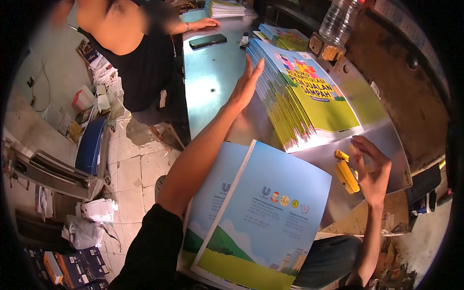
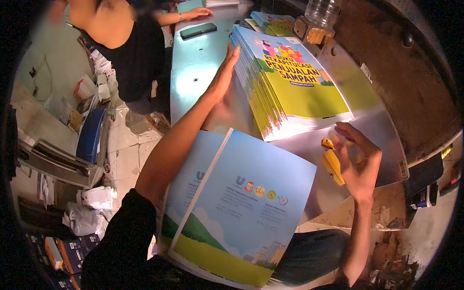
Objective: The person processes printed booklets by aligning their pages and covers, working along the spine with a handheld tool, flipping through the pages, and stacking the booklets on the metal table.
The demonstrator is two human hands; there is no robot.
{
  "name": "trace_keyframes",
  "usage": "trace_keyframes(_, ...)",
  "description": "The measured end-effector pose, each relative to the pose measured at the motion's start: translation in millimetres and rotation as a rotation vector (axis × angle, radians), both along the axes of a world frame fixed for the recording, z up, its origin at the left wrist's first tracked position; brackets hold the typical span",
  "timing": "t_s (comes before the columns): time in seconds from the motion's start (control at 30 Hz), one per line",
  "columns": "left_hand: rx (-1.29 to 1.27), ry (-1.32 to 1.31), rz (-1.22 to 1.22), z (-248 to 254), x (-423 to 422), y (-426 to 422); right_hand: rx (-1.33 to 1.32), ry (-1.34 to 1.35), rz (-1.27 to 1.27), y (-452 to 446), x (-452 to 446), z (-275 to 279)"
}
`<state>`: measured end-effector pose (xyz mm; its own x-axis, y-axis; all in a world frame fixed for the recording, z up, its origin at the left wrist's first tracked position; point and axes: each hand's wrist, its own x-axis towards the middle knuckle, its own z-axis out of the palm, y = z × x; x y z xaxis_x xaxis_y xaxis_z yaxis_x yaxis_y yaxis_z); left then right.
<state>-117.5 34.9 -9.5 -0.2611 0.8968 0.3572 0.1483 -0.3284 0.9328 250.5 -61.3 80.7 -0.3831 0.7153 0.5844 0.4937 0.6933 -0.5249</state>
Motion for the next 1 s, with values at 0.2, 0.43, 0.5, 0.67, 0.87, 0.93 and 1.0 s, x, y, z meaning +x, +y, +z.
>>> trace_keyframes(0.2, 0.023, -0.063, 0.015, -6.7, 2.3, 5.6, -0.196, -0.177, -0.045, -13.9, 25.7, -7.4)
trace_keyframes(0.43, 0.082, -0.211, -0.066, -38.5, -27.4, 34.9, -0.212, -0.546, 0.16, -32.6, -1.5, -27.9)
trace_keyframes(0.5, 0.1, -0.239, -0.088, -45.8, -34.2, 41.7, -0.234, -0.631, 0.106, -37.4, -9.9, -28.8)
trace_keyframes(0.67, 0.013, -0.164, 0.002, -25.1, -16.6, 20.0, -0.283, -0.587, 0.111, -28.0, -10.3, -41.4)
trace_keyframes(0.87, 0.0, -0.152, 0.021, -36.1, -34.2, 40.4, -0.303, -0.652, 0.141, -39.4, -18.3, -22.1)
trace_keyframes(0.93, -0.069, -0.198, -0.043, -21.5, -34.0, 28.0, -0.2, -0.618, 0.179, -37.1, -13.5, -33.5)
trace_keyframes(1.0, -0.2, -0.058, -0.002, 7.6, -33.0, -4.7, -0.103, -0.567, 0.226, -38.5, -11.8, -38.2)
